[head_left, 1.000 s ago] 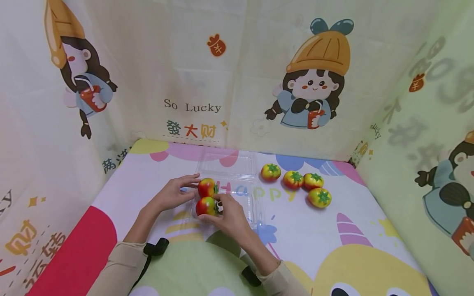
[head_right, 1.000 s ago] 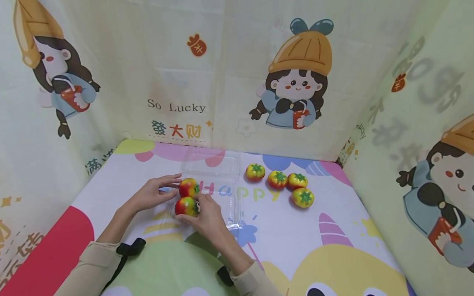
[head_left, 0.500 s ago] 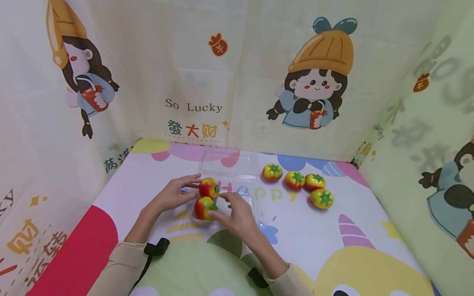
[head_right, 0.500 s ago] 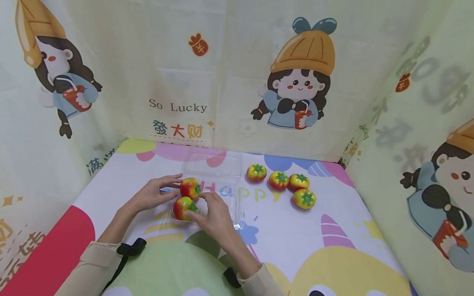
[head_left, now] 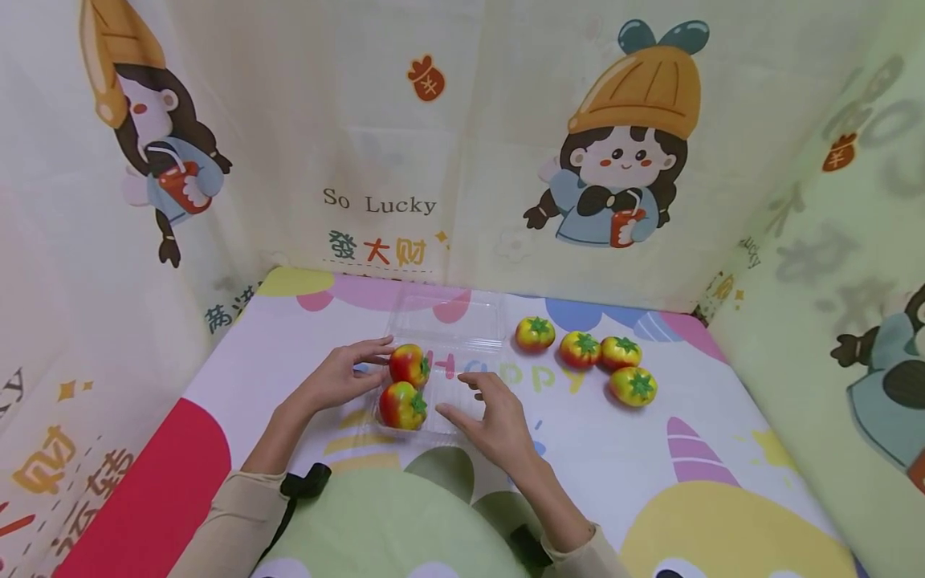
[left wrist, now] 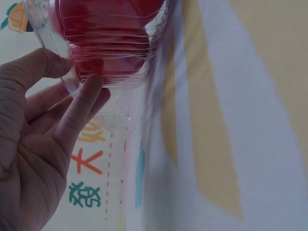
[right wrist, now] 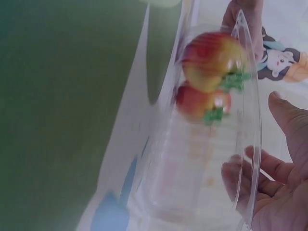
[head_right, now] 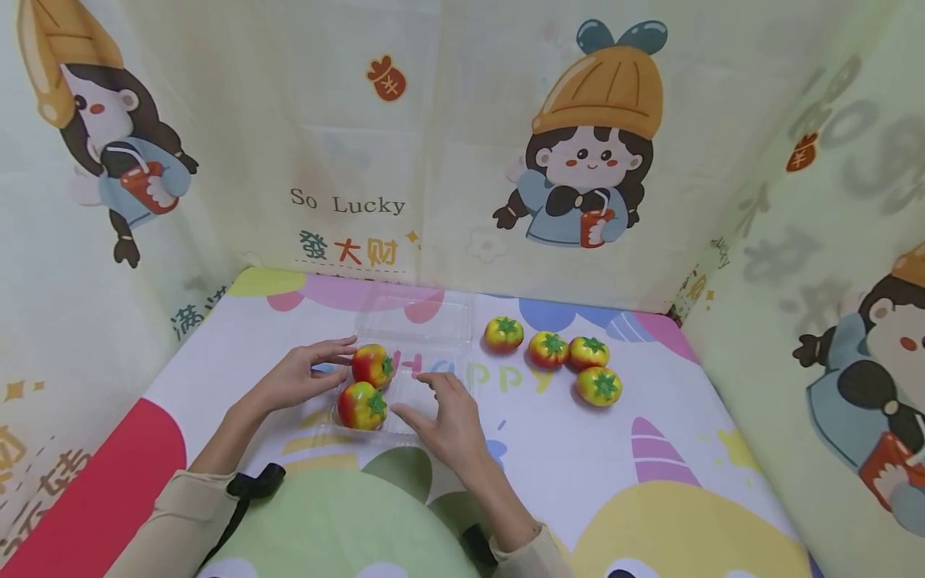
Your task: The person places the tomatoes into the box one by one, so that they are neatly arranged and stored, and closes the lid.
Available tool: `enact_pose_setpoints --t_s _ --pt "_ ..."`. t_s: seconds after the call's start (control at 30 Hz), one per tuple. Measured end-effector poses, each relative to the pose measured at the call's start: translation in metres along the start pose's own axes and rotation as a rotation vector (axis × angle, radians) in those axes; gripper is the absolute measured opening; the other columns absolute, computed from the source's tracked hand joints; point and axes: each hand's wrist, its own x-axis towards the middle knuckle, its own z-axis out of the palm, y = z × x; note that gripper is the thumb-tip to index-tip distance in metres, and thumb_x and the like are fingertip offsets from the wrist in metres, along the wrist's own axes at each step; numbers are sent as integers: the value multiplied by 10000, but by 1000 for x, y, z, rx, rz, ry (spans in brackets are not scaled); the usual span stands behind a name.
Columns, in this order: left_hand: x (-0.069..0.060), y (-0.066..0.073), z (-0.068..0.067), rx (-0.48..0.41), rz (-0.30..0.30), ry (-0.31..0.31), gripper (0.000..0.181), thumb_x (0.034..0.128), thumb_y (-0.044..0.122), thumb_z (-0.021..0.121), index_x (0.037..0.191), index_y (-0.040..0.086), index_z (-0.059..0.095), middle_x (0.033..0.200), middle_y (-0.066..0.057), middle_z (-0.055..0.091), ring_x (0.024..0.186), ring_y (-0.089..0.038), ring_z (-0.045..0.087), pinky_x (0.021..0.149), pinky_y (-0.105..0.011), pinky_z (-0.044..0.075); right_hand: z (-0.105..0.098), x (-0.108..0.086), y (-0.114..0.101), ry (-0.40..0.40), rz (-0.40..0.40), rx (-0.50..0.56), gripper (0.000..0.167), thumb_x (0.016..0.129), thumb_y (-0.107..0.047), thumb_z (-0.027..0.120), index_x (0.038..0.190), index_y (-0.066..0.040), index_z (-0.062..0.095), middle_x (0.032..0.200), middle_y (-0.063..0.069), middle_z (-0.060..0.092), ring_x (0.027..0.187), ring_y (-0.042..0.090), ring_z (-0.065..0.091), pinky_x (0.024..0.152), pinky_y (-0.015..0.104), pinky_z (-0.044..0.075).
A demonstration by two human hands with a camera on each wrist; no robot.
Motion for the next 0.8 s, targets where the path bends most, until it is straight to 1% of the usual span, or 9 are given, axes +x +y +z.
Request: enact_pose_setpoints --t_s 0.2,0.3,0.53,0.8 --pt "0 -1 0 -3 -6 0 488 959 82 700 1432 36 587 1533 -189 499 1225 -350 645 899 -374 604 -13 -2 12 59 -36 -21 482 801 -251 885 1192 -52 685 1131 111 699 984 353 694 849 460 610" --pt "0 -1 1 -5 -8 2 484 957 76 700 1427 38 591 1538 -188 494 1223 -347 646 900 -378 603 -21 -3 16 80 -36 -38 477 802 -242 884 1189 -45 687 1139 116 702 985 344 699 850 453 609" --pt "1 1 3 -8 -18 3 518 955 81 704 1453 40 566 1517 -185 520 1227 -341 644 908 -394 602 -38 -7 23 91 66 -65 484 805 -260 881 1195 -45 691 1163 150 707 999 369 701 871 505 598" --pt "-1 1 1 -2 -10 10 508 955 84 704 1445 43 575 1514 -190 521 1223 -346 646 908 -398 602 -51 -10 35 90 110 -88 509 816 -260 874 1227 -30 681 1188 173 696 1019 377 694 887 544 589"
